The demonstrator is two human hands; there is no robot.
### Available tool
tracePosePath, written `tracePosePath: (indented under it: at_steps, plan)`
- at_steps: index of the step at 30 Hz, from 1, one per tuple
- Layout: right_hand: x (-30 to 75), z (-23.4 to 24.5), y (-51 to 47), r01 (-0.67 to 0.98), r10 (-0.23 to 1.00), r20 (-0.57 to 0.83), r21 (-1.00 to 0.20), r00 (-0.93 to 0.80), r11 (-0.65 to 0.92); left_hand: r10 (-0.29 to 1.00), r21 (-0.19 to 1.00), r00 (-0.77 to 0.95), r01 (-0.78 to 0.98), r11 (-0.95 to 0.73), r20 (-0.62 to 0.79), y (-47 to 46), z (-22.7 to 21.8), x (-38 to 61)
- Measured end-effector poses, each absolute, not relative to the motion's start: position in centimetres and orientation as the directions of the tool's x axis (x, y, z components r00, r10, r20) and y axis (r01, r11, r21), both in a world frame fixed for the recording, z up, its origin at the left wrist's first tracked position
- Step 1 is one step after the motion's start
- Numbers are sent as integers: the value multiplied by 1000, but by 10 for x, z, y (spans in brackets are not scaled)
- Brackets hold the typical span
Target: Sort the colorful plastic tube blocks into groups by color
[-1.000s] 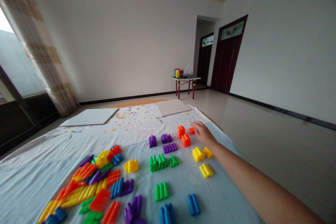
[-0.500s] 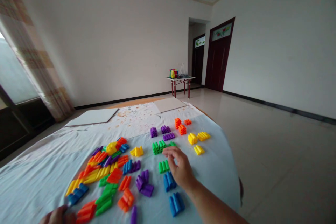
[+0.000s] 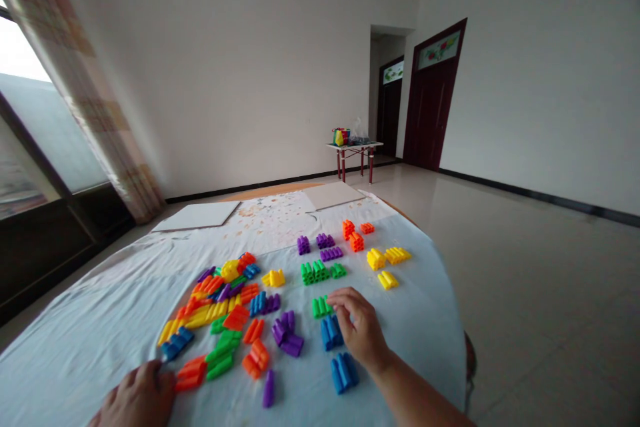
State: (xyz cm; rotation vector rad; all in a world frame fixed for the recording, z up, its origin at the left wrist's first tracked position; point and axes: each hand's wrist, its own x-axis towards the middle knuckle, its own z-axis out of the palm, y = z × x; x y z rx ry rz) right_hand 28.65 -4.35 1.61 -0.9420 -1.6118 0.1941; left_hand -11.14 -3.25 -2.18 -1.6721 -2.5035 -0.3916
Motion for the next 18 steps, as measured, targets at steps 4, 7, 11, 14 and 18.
tracePosePath:
  at_steps: [4,7,11,14,18]
  plan:
    - [278,16,-50,440,665,743,-572,-80,692,903,113,-386,922,371,187,-41,-2,-96]
    - [274,16,-53,426,668,732,-566,-135,706,901,90,-393,919,383,183,-46,5,-87]
    - [275,13,-53,415,655,729,-543,-198,730,897,102,-397,918,384,197,-49,6,-81]
    - [277,13,-54,421,629,744,-508,-225,752,898,130,-394,918,375,196,-51,4,-81]
    - [279,20,-59,444,599,768,-466,-227,765,895,161,-398,915,371,202,-52,5,-82]
